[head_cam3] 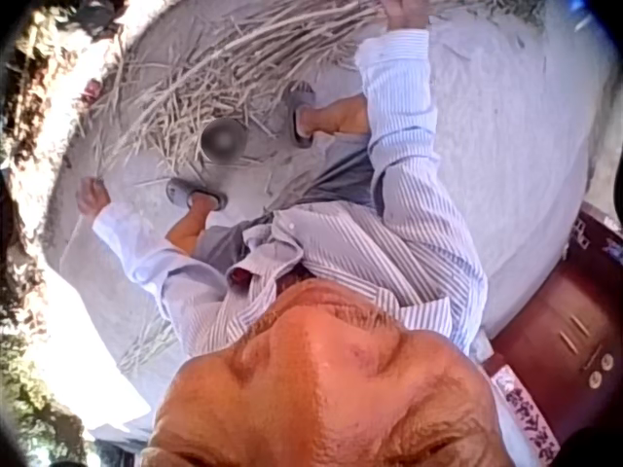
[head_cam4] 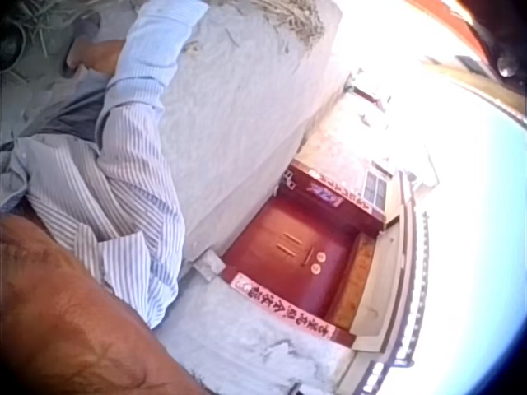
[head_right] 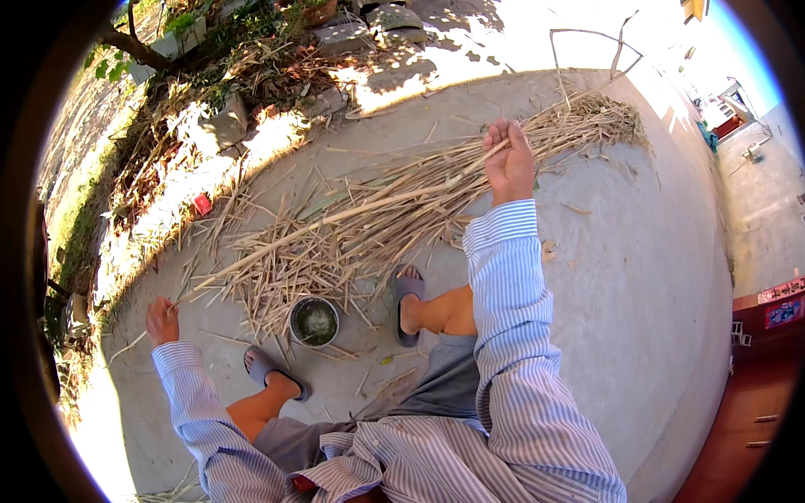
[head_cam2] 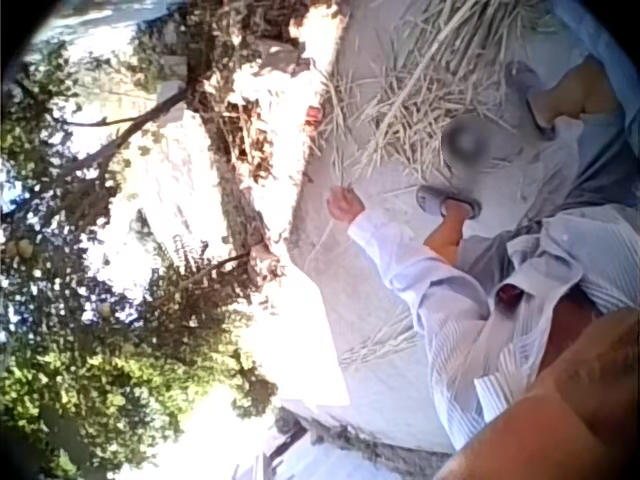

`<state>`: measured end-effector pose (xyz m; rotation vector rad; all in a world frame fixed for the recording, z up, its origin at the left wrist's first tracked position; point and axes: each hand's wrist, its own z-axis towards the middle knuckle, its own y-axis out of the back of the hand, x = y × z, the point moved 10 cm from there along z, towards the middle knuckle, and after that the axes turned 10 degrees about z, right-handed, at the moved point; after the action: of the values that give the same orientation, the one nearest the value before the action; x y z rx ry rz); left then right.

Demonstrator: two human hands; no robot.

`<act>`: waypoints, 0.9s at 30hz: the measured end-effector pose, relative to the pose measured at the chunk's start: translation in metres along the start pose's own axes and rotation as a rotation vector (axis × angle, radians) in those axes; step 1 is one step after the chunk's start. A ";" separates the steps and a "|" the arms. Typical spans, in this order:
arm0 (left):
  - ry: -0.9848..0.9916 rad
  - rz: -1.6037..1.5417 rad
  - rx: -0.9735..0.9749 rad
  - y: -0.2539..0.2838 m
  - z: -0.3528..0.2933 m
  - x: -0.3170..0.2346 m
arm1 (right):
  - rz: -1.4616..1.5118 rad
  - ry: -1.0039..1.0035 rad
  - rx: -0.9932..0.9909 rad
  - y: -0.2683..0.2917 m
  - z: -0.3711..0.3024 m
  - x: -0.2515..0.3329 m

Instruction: The person sits on the ground and repeatedly picks up dry sticks, strips off outer layers by hand, and places the processed pieces into a metal bowl. The person continues this repetitive action throughout the clip.

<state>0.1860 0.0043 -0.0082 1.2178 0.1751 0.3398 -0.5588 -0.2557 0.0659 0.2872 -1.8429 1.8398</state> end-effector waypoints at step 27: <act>-0.350 -0.314 -0.121 0.083 0.049 -0.189 | -0.377 -0.472 0.622 -0.159 -0.122 -0.193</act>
<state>0.0111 -0.0800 0.0775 1.0907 0.0401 -0.1361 -0.2916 -0.1857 0.1019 1.2871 -1.2842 2.1280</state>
